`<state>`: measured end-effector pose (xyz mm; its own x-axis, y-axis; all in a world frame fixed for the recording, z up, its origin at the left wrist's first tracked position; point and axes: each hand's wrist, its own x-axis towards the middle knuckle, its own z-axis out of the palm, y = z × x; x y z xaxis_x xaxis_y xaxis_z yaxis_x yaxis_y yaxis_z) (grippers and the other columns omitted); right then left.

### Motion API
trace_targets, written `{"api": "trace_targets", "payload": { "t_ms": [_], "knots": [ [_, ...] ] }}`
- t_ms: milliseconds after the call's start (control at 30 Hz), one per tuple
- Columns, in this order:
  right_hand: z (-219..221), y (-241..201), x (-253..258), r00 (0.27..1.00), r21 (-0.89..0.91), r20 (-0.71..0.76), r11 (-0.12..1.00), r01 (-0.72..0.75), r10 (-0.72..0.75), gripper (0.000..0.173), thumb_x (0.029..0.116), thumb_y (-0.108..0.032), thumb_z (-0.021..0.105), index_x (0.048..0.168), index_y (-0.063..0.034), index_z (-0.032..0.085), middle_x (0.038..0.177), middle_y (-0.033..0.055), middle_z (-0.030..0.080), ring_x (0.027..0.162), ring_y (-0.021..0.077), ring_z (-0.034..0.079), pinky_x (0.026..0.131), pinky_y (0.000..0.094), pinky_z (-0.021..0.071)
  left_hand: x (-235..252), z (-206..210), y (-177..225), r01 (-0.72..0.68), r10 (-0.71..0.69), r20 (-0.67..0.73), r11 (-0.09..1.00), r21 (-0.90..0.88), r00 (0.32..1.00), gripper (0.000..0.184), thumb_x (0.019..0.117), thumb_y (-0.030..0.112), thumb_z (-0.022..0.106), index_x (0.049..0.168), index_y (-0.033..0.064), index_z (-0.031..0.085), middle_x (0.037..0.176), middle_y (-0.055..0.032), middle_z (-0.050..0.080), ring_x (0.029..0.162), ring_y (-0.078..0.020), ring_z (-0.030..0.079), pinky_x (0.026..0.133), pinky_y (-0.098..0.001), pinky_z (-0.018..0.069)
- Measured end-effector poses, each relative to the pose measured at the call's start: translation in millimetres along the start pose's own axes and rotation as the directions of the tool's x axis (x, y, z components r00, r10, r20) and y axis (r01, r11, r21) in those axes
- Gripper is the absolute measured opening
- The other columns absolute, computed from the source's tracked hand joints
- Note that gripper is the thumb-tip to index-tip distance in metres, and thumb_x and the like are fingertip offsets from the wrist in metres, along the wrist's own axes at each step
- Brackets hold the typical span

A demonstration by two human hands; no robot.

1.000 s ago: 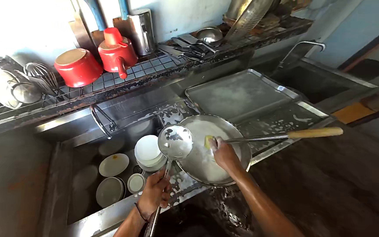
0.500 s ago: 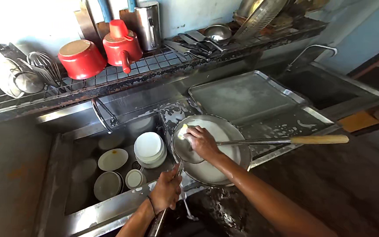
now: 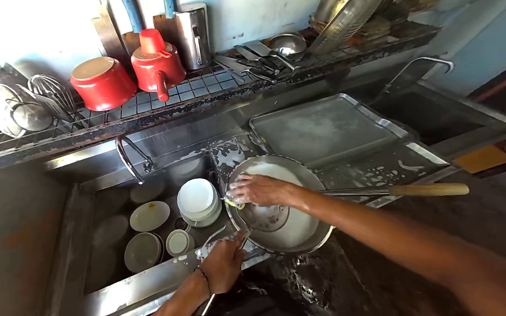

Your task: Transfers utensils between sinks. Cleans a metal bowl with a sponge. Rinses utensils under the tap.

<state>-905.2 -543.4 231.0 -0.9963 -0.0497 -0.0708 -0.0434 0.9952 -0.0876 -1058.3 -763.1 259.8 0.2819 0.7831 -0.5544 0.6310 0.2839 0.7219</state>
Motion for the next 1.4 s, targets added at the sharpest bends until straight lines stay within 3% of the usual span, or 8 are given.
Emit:
{"api": "trace_targets", "payload": {
  "t_ms": [133,233,433,667,867,1067,1267,1400],
  "knots": [
    [-42,26,-26,0.973,0.011,-0.037,0.974,-0.226,0.226,0.040,0.0898,-0.002,0.070,0.127,-0.0180,0.071,0.139,0.0088,0.063,0.119,0.0319,0.065,0.094,0.0519,0.0561,-6,-6,9,-0.066,0.072,-0.176,0.997,0.040,0.982,0.053,0.1098,0.024,0.044,0.159,0.0049,0.036,0.099,-0.0194,0.070,0.082,-0.0281,0.067,0.084,-0.0446,0.0555],
    [-55,25,-38,0.839,0.128,-0.331,0.902,-0.412,0.431,0.024,0.0960,-0.008,0.062,0.115,-0.0172,0.074,0.116,0.0092,0.070,0.095,0.0283,0.072,0.072,0.0492,0.0608,-2,-13,18,-0.116,0.127,-0.310,0.992,0.053,0.942,0.051,0.1091,0.022,0.046,0.156,0.0015,0.040,0.096,-0.0176,0.071,0.080,-0.0251,0.068,0.082,-0.0415,0.0566],
    [-34,12,-59,0.409,0.321,-0.717,0.788,-0.525,0.564,0.018,0.0943,-0.009,0.059,0.101,-0.0075,0.076,0.113,0.0148,0.071,0.095,0.0285,0.073,0.076,0.0473,0.0621,24,-22,39,-0.123,0.127,-0.309,0.992,0.034,0.942,0.050,0.1114,0.025,0.040,0.157,0.0041,0.040,0.089,-0.0145,0.068,0.074,-0.0228,0.064,0.077,-0.0389,0.0556],
    [-18,15,-125,0.292,0.298,-0.803,0.774,-0.558,0.519,0.021,0.0879,-0.019,0.064,0.098,-0.0053,0.077,0.116,0.0180,0.071,0.099,0.0280,0.072,0.081,0.0436,0.0618,58,-14,57,-0.189,0.146,-0.186,0.951,-0.244,0.972,0.052,0.1107,0.030,0.043,0.160,0.0151,0.036,0.070,-0.0038,0.055,0.048,-0.0154,0.051,0.047,-0.0336,0.0491],
    [-42,17,-199,0.325,0.127,-0.802,0.675,-0.727,0.501,0.026,0.0893,-0.023,0.061,0.097,-0.0025,0.075,0.116,0.0240,0.070,0.098,0.0389,0.072,0.075,0.0538,0.0596,73,-17,70,-0.141,0.085,-0.134,0.855,-0.499,0.987,0.055,0.1108,0.028,0.044,0.162,0.0153,0.029,0.062,0.0007,0.047,0.041,-0.0122,0.046,0.038,-0.0291,0.0447],
    [-50,35,-167,0.747,-0.361,-0.585,0.725,-0.587,0.314,0.027,0.1026,-0.014,0.053,0.125,-0.0147,0.069,0.107,0.0107,0.070,0.092,0.0310,0.068,0.071,0.0453,0.0536,84,-16,89,-0.112,0.079,-0.086,0.852,-0.512,0.993,0.054,0.1111,0.026,0.043,0.162,0.0145,0.029,0.061,0.0013,0.047,0.041,-0.0107,0.047,0.039,-0.0274,0.0456],
    [-13,39,-141,0.603,0.034,-0.594,0.766,-0.642,0.532,0.026,0.0976,-0.013,0.061,0.120,-0.0113,0.073,0.112,0.0123,0.073,0.103,0.0344,0.069,0.087,0.0535,0.0563,92,-12,97,-0.176,0.088,-0.199,0.857,-0.485,0.976,0.051,0.1110,0.025,0.043,0.159,0.0123,0.035,0.059,0.0014,0.047,0.041,-0.0107,0.046,0.039,-0.0275,0.0445],
    [-1,34,-139,0.725,-0.033,-0.390,0.778,-0.628,0.568,0.022,0.0907,-0.011,0.069,0.111,-0.0099,0.076,0.112,0.0108,0.073,0.109,0.0322,0.068,0.092,0.0532,0.0535,87,-17,81,-0.133,0.019,-0.285,0.913,-0.386,0.958,0.051,0.1111,0.028,0.044,0.160,0.0142,0.035,0.063,-0.0012,0.051,0.044,-0.0130,0.049,0.042,-0.0299,0.0476]
  ]
}}
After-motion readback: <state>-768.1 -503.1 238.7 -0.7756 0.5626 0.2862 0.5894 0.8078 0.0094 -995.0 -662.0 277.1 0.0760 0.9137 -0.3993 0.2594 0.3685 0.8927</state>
